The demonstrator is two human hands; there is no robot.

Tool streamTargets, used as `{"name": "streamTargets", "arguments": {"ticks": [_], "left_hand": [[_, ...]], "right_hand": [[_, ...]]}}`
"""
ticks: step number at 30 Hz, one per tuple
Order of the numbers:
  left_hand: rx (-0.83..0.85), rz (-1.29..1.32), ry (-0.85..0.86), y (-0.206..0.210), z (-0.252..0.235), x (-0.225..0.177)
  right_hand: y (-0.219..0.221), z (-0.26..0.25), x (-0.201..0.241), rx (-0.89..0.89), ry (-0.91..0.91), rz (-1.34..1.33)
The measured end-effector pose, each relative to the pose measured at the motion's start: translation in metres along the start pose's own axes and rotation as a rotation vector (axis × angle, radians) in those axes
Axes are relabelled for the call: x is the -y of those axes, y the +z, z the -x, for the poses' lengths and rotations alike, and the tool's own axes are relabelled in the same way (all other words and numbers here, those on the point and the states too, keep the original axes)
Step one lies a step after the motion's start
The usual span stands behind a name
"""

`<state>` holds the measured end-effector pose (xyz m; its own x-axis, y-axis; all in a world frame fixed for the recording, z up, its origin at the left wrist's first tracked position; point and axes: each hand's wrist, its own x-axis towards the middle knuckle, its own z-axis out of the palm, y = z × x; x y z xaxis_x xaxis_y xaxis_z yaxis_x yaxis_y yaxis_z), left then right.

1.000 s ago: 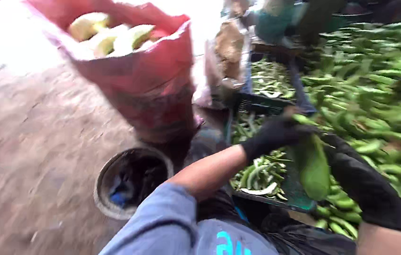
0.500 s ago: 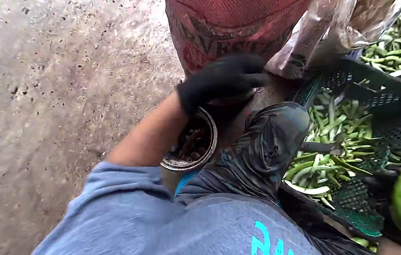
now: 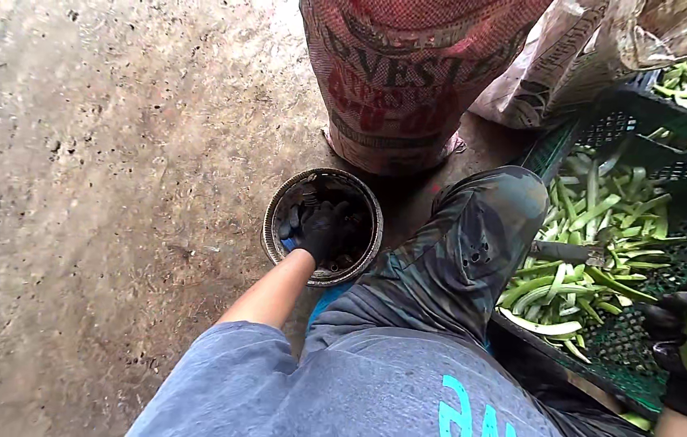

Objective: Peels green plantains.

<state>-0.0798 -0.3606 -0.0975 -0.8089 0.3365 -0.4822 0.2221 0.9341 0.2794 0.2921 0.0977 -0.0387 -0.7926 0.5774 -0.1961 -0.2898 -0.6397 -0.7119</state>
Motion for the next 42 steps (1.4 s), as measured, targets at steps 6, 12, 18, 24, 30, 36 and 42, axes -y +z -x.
{"name": "streamTargets", "arguments": {"ticks": [6, 12, 18, 24, 30, 36, 42], "left_hand": [[0.079, -0.041, 0.078, -0.005, 0.006, 0.005], [0.446, 0.147, 0.086, -0.030, 0.064, 0.012], [0.288, 0.560, -0.044, -0.035, 0.046, 0.023], [0.019, -0.224, 0.119, -0.034, -0.001, 0.007], [0.259, -0.478, 0.115, -0.001, -0.034, -0.013], [0.071, -0.214, 0.225, -0.090, -0.013, -0.017], [-0.188, 0.459, 0.416, -0.208, 0.069, -0.061]], "right_hand": [[0.006, 0.012, 0.003, -0.009, -0.029, -0.036], [-0.003, 0.007, -0.002, -0.021, -0.028, -0.050], [0.007, 0.011, -0.002, -0.054, -0.054, 0.072], [-0.018, 0.012, -0.002, -0.041, -0.055, 0.030], [0.004, 0.011, -0.003, -0.051, -0.038, -0.076], [0.004, 0.014, 0.006, 0.022, -0.104, -0.092], [0.039, 0.012, 0.008, 0.147, -0.161, -0.213]]}}
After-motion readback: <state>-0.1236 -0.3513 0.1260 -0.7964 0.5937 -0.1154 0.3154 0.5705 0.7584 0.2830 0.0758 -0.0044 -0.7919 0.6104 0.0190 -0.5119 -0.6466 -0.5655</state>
